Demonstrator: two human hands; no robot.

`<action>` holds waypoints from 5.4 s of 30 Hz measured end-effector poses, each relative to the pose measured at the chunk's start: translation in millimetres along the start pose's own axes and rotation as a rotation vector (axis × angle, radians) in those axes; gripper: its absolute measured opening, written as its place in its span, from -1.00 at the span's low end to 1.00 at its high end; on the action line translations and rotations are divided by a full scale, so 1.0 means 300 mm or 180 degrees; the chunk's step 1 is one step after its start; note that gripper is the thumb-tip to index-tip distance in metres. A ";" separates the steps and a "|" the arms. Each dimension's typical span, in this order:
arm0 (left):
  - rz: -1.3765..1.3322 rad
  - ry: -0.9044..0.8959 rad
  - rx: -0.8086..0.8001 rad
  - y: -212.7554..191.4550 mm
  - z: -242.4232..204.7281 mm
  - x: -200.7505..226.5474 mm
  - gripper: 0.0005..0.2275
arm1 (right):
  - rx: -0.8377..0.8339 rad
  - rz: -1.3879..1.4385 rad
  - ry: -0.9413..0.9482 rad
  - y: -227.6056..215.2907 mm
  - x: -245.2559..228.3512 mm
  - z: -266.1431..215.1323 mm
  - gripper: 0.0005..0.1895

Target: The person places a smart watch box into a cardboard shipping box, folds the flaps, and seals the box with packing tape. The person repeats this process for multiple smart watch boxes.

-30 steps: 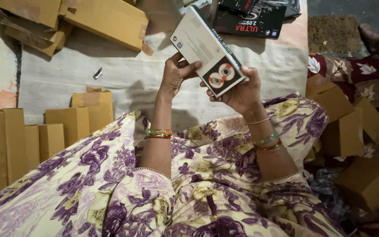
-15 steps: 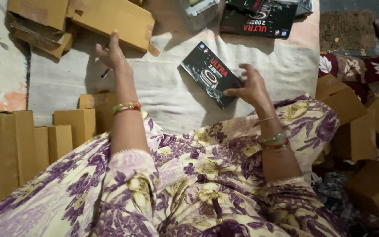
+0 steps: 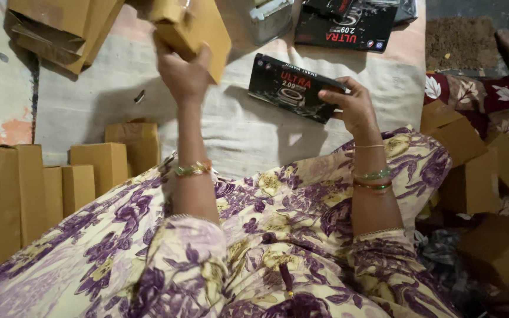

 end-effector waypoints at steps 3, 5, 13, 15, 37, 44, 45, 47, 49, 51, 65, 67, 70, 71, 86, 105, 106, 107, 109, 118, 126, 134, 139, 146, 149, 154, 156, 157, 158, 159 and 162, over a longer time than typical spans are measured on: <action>0.1374 0.0234 -0.0503 0.029 -0.119 0.139 -0.42 | 0.0381 0.0528 -0.0071 -0.040 -0.001 0.010 -0.84; 0.0865 0.0662 -0.0808 0.029 -0.159 0.199 -0.50 | 0.0648 0.0699 -0.0241 -0.088 0.009 0.027 -0.88; -0.0949 -0.0500 -0.2127 0.078 -0.170 0.153 -0.47 | 0.1038 0.0516 -0.1607 -0.246 -0.046 0.059 -0.82; -0.0426 -0.0233 -0.2026 0.070 -0.175 0.185 -0.38 | 0.1067 0.0123 -0.1814 -0.237 -0.070 0.033 -0.80; -0.0602 -0.0582 -0.0752 0.092 -0.161 0.253 -0.62 | 0.0221 0.2466 -0.2257 -0.310 -0.295 -0.238 -0.36; -0.1335 -0.0449 -0.0708 0.109 -0.180 0.275 -0.88 | -0.0122 0.1420 -0.3063 -0.255 -0.479 -0.424 -0.47; -0.1342 -0.0536 -0.0698 0.106 -0.186 0.279 -0.88 | -0.0142 0.1062 -0.3216 -0.228 -0.510 -0.444 -0.52; -0.1144 -0.0330 -0.0801 0.101 -0.193 0.310 -0.96 | -0.0083 0.0282 -0.3498 -0.180 -0.580 -0.473 -0.57; -0.0834 -0.0063 -0.1010 0.101 -0.192 0.342 -0.89 | -0.0026 -0.0083 -0.3600 -0.139 -0.633 -0.487 -0.53; -0.0408 0.0268 -0.1315 0.105 -0.188 0.373 -0.81 | 0.0003 -0.0147 -0.3524 -0.121 -0.665 -0.502 -0.48; 0.0159 -0.0372 -0.2005 0.164 -0.234 0.374 -0.75 | -0.0387 -0.0505 -0.3604 -0.046 -0.724 -0.532 -0.55; -0.0290 -0.0484 -0.2153 0.184 -0.240 0.338 -0.80 | -0.0392 -0.0430 -0.3550 -0.040 -0.717 -0.529 -0.56; -0.1531 -0.0538 -0.2210 0.197 -0.240 0.324 -0.77 | -0.0342 -0.0528 -0.3576 -0.048 -0.703 -0.523 -0.55; -0.1504 -0.0576 -0.2231 0.201 -0.240 0.313 -0.75 | -0.0335 -0.0539 -0.3551 -0.053 -0.695 -0.518 -0.55; -0.2044 -0.0912 -0.2673 0.211 -0.251 0.368 -0.57 | -0.0648 -0.0864 -0.3330 -0.102 -0.675 -0.486 -0.61; -0.1670 -0.0573 -0.2594 0.218 -0.261 0.370 -0.58 | -0.0969 -0.2424 -0.3380 0.154 -0.639 -0.458 -0.56; -0.1648 -0.0658 -0.2573 0.213 -0.254 0.356 -0.57 | -0.1001 -0.2366 -0.3444 0.179 -0.629 -0.452 -0.56; -0.1628 -0.0747 -0.2554 0.205 -0.247 0.343 -0.56 | -0.1031 -0.2312 -0.3505 0.197 -0.620 -0.449 -0.56; -0.1677 -0.0846 -0.2415 0.183 -0.227 0.328 -0.56 | -0.0899 -0.2160 -0.3690 0.213 -0.603 -0.451 -0.58; -0.2721 -0.1496 -0.1753 0.104 -0.180 0.249 -0.57 | -0.0271 -0.1636 -0.2557 0.266 -0.368 -0.289 -0.64; -0.2523 -0.0642 -0.1781 0.132 -0.209 0.307 -0.68 | -0.0601 0.0382 -0.2169 0.304 -0.216 -0.179 -0.46; -0.2522 -0.0286 -0.1422 0.137 -0.226 0.315 -0.75 | -0.0962 0.0580 -0.2287 0.290 -0.219 -0.225 -0.59; -0.2673 -0.0316 -0.1451 0.137 -0.243 0.320 -0.75 | -0.1005 0.0331 -0.2639 0.301 -0.229 -0.260 -0.60; -0.2391 0.0011 -0.1692 0.111 -0.253 0.377 -0.61 | -0.0626 0.0428 -0.2306 0.300 -0.199 -0.197 -0.60; -0.2180 -0.0027 -0.1591 0.133 -0.255 0.360 -0.63 | -0.0692 0.0409 -0.2409 0.295 -0.204 -0.216 -0.62; -0.2200 -0.0165 -0.1625 0.138 -0.258 0.330 -0.68 | -0.0728 0.0345 -0.2279 0.303 -0.216 -0.224 -0.67; -0.2281 -0.0118 -0.1636 0.128 -0.256 0.336 -0.70 | -0.0742 0.0320 -0.2223 0.308 -0.218 -0.220 -0.69; -0.2233 -0.0112 -0.1657 0.123 -0.259 0.338 -0.71 | -0.0744 0.0332 -0.2232 0.304 -0.218 -0.221 -0.70; -0.2185 -0.0105 -0.1679 0.117 -0.261 0.340 -0.71 | -0.0745 0.0343 -0.2241 0.300 -0.218 -0.221 -0.70; -0.2136 -0.0092 -0.1696 0.113 -0.259 0.344 -0.71 | -0.0754 0.0353 -0.2305 0.298 -0.222 -0.223 -0.70; -0.2339 -0.0224 -0.1760 0.113 -0.260 0.357 -0.72 | -0.0776 0.0403 -0.2437 0.293 -0.231 -0.228 -0.69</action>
Point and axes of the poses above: each hand's wrist, its own z-axis towards the middle knuckle, its own y-axis out of the palm, x = y × z, the point moved 6 cm from there along z, towards the middle knuckle, and after that the axes turned 10 degrees about x, right-handed, at the moved point
